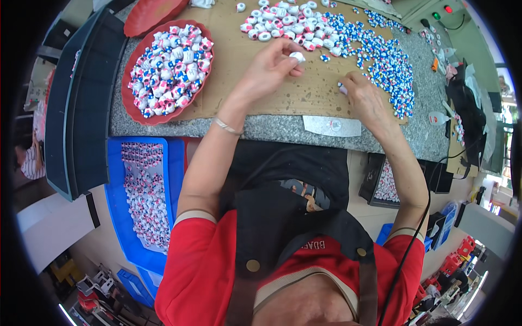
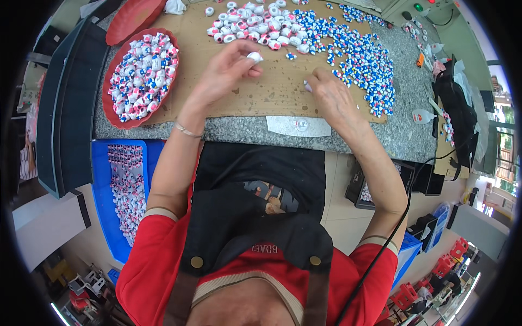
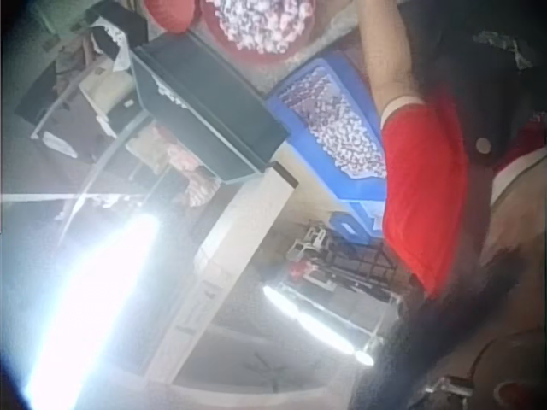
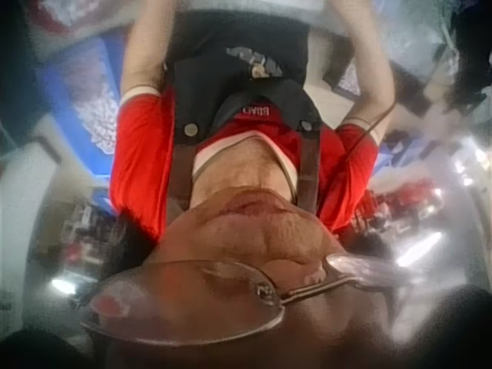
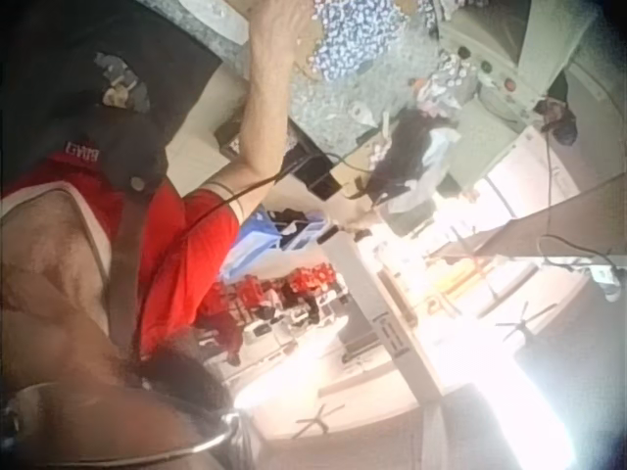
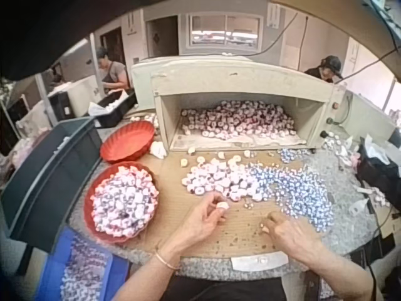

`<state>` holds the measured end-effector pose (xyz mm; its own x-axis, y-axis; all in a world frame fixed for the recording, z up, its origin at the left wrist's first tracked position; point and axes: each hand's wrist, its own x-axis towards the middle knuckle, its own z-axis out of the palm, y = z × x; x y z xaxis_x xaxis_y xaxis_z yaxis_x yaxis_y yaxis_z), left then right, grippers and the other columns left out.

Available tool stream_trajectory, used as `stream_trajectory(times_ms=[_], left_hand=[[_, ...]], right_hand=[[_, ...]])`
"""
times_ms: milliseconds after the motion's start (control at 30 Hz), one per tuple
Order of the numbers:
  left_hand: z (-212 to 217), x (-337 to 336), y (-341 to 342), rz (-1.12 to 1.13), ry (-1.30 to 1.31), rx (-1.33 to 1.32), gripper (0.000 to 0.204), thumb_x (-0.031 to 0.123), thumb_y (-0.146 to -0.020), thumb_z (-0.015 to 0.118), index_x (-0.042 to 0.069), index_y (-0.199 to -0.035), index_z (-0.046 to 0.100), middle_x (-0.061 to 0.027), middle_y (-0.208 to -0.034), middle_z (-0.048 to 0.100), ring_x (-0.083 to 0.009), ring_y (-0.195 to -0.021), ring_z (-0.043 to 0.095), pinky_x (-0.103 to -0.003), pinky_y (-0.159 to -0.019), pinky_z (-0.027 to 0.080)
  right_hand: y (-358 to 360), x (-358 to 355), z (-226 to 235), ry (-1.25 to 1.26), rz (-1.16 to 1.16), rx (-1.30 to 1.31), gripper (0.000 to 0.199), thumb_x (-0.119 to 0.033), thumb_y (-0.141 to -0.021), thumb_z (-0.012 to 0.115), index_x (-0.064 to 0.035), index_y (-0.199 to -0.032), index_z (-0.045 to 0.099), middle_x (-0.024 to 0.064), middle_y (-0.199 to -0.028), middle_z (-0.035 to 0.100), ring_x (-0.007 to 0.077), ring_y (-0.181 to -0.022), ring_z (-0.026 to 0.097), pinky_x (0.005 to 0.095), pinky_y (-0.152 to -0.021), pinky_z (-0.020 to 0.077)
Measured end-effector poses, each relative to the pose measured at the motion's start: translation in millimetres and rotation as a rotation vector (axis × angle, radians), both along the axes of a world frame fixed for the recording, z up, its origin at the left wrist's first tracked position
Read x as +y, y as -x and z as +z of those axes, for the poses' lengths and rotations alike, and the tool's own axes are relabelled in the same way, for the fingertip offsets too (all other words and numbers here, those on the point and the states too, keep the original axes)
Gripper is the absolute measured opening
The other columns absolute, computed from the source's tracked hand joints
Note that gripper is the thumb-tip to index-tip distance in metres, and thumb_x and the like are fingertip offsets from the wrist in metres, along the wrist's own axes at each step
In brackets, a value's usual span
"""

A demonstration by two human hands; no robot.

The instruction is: Manually assemble small decorative components by joining colored pieces together at a workbench.

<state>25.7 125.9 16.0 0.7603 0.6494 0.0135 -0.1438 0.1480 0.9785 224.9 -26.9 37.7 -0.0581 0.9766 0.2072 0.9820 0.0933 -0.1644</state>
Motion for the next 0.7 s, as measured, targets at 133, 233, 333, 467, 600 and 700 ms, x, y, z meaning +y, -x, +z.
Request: stream_trajectory(times_ms=[133, 233, 333, 467, 600, 700], left_hand=[[-3.0, -31.8, 37.2, -0.06, 0.47, -0.336, 0.028, 0.0, -0.09, 0.061, 0.002, -0.117, 0.06, -0.0032, -0.1, 0.064, -0.011, -0.091, 0.061, -0.025, -0.085, 0.049], [-23.2, -57.4, 46.3, -0.036, 0.445, -0.366, 0.026, 0.002, -0.089, 0.063, 0.002, -0.115, 0.062, -0.0021, -0.098, 0.064, -0.0082, -0.087, 0.059, -0.023, -0.081, 0.049], [-16.6, -73.9, 49.3, -0.104, 0.565, -0.261, 0.029, 0.006, -0.091, 0.063, 0.0, -0.119, 0.06, -0.0086, -0.112, 0.063, -0.0146, -0.096, 0.061, -0.025, -0.084, 0.049], [-21.6, -82.9, 45.0, -0.184, 0.622, -0.32, 0.035, 0.006, -0.092, 0.062, 0.001, -0.126, 0.057, -0.011, -0.116, 0.063, -0.0177, -0.102, 0.063, -0.027, -0.09, 0.05], [-30.1, -83.0, 50.7, -0.141, 0.482, -0.29, 0.037, 0.005, -0.091, 0.062, -0.001, -0.127, 0.055, -0.0111, -0.114, 0.063, -0.0168, -0.101, 0.063, -0.028, -0.091, 0.05], [-29.7, -82.6, 54.5, -0.122, 0.414, -0.189, 0.036, 0.001, -0.09, 0.063, -0.001, -0.125, 0.056, -0.009, -0.11, 0.065, -0.0145, -0.1, 0.063, -0.027, -0.092, 0.05]], right_hand=[[-0.6, -6.6, 5.6, 0.01, -0.066, 0.132, 0.019, -0.005, -0.085, 0.059, -0.0003, -0.102, 0.065, 0.0197, -0.084, 0.059, 0.0376, -0.081, 0.061, 0.0446, -0.071, 0.0484], [7.8, -14.4, 10.7, 0.066, -0.097, 0.136, 0.013, -0.005, -0.084, 0.06, 0.0001, -0.096, 0.062, 0.0226, -0.082, 0.063, 0.039, -0.079, 0.063, 0.0467, -0.068, 0.0478], [13.6, -15.4, 12.0, 0.239, -0.201, 0.122, 0.014, -0.006, -0.083, 0.063, 0.001, -0.094, 0.063, 0.0226, -0.079, 0.063, 0.0393, -0.077, 0.063, 0.0465, -0.068, 0.0489], [10.2, -25.0, 5.4, 0.074, -0.14, 0.133, 0.013, -0.004, -0.083, 0.063, 0.0013, -0.094, 0.068, 0.0207, -0.084, 0.065, 0.0381, -0.077, 0.064, 0.0449, -0.069, 0.0501], [28.8, -44.3, 25.2, 0.102, -0.168, 0.388, 0.016, -0.002, -0.082, 0.063, -0.0001, -0.097, 0.07, 0.0189, -0.088, 0.068, 0.036, -0.079, 0.065, 0.0398, -0.071, 0.0511], [38.0, -63.6, 25.5, 0.113, -0.136, 0.392, 0.014, -0.002, -0.081, 0.065, -0.0001, -0.095, 0.069, 0.0172, -0.086, 0.068, 0.0344, -0.076, 0.066, 0.0393, -0.068, 0.0514]])
